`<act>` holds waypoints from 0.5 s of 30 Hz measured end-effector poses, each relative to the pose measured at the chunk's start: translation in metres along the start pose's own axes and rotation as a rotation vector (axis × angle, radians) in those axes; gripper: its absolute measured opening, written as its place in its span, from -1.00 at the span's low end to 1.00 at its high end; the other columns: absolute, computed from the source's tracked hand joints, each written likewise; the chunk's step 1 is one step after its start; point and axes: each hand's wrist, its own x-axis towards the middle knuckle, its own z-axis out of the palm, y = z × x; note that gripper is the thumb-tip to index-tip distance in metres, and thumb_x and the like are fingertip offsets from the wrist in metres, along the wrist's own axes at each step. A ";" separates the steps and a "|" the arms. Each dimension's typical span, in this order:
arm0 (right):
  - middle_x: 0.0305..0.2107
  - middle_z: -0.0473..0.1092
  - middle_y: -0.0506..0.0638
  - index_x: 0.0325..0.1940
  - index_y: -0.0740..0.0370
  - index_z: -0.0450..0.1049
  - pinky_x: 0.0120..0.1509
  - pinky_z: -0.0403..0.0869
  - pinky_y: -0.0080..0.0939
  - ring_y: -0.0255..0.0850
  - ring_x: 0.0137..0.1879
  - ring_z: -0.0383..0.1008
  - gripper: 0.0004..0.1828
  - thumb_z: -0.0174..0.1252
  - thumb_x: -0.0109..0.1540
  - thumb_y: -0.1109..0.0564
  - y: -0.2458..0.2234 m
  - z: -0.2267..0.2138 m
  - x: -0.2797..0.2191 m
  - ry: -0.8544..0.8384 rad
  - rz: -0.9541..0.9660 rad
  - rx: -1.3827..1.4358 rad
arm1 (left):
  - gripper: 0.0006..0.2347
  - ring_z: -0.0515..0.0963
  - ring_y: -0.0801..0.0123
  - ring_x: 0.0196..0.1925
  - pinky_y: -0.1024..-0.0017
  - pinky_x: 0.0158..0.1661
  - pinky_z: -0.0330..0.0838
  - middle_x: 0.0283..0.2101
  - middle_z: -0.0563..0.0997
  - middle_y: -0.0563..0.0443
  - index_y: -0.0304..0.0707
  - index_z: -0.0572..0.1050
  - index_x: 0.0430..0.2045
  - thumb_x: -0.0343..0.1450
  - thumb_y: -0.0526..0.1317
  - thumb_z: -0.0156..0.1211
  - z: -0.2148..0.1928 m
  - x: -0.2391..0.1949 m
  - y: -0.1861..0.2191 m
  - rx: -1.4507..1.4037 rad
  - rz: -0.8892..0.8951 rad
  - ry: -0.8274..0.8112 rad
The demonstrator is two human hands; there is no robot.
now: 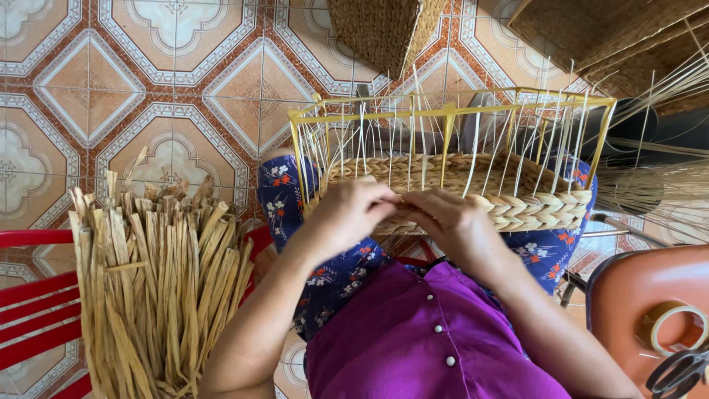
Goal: The person weaves a rectangular basket by hand, interlacing dried palm strips through a yellow wire frame. They repeatedly pull and tuck the strips to form a tight braided pattern along the basket's sides.
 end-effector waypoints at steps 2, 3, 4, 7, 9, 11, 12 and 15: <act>-0.35 0.55 0.10 -0.12 0.32 0.59 -0.25 0.56 -0.15 -0.08 -0.32 0.61 -0.81 0.28 0.21 0.20 0.002 0.010 0.003 0.003 0.099 -0.039 | -0.87 0.66 0.44 -0.39 0.62 -0.37 0.59 -0.32 0.72 -0.04 -0.36 0.65 -0.23 0.39 -0.35 0.31 -0.017 0.000 -0.008 -0.329 0.064 0.089; -0.40 0.53 0.09 -0.14 0.30 0.60 -0.28 0.56 -0.14 -0.07 -0.34 0.60 -0.84 0.28 0.21 0.21 0.003 0.015 0.003 0.001 0.149 -0.057 | -0.87 0.67 0.46 -0.41 0.63 -0.40 0.62 -0.33 0.71 -0.06 -0.31 0.63 -0.21 0.41 -0.35 0.26 -0.020 0.001 -0.007 -0.406 -0.010 0.043; -0.37 0.53 0.10 -0.13 0.31 0.57 -0.26 0.56 -0.14 -0.06 -0.32 0.60 -0.85 0.26 0.23 0.23 0.006 0.019 0.003 0.019 0.143 -0.046 | -0.87 0.68 0.48 -0.43 0.64 -0.42 0.65 -0.35 0.71 -0.09 -0.27 0.62 -0.18 0.44 -0.34 0.21 -0.021 0.002 -0.006 -0.483 -0.085 -0.001; -0.32 0.52 0.10 -0.11 0.34 0.50 -0.22 0.56 -0.15 -0.06 -0.28 0.60 -0.87 0.23 0.27 0.26 0.014 0.022 0.000 0.040 0.125 -0.036 | -0.83 0.68 0.43 -0.50 0.59 -0.52 0.61 -0.38 0.70 -0.13 -0.13 0.51 -0.06 0.55 -0.31 -0.04 -0.012 0.009 0.002 -0.436 -0.372 -0.164; -0.31 0.53 0.09 -0.11 0.32 0.48 -0.23 0.56 -0.17 -0.09 -0.27 0.61 -0.88 0.22 0.27 0.27 0.018 0.021 -0.003 0.010 0.113 -0.060 | -0.82 0.67 0.37 -0.53 0.54 -0.56 0.55 -0.40 0.70 -0.15 -0.08 0.49 -0.01 0.60 -0.28 -0.10 -0.001 0.017 0.007 -0.338 -0.452 -0.201; -0.34 0.54 0.04 -0.07 0.33 0.44 -0.28 0.57 -0.25 -0.19 -0.33 0.63 -0.86 0.16 0.29 0.28 0.021 0.018 -0.006 -0.022 0.262 0.106 | -0.83 0.66 0.31 -0.54 0.48 -0.57 0.51 -0.42 0.71 -0.17 -0.07 0.52 -0.01 0.61 -0.24 -0.03 0.009 0.022 0.006 -0.268 -0.405 -0.160; -0.35 0.54 0.02 -0.05 0.34 0.42 -0.30 0.58 -0.29 -0.25 -0.35 0.63 -0.85 0.13 0.30 0.29 0.023 0.017 -0.005 -0.036 0.335 0.190 | -0.88 0.65 0.33 -0.52 0.49 -0.56 0.52 -0.39 0.70 -0.13 -0.14 0.54 -0.11 0.59 -0.23 0.03 0.013 0.022 0.004 -0.197 -0.217 0.005; -0.47 0.55 0.04 -0.12 0.27 0.45 -0.34 0.57 -0.27 -0.27 -0.40 0.60 -0.90 0.18 0.29 0.27 0.025 0.016 -0.003 -0.032 0.534 0.345 | -0.89 0.64 0.40 -0.45 0.51 -0.48 0.58 -0.32 0.65 -0.02 -0.26 0.56 -0.28 0.55 -0.22 0.18 0.031 0.008 -0.001 -0.060 0.233 0.359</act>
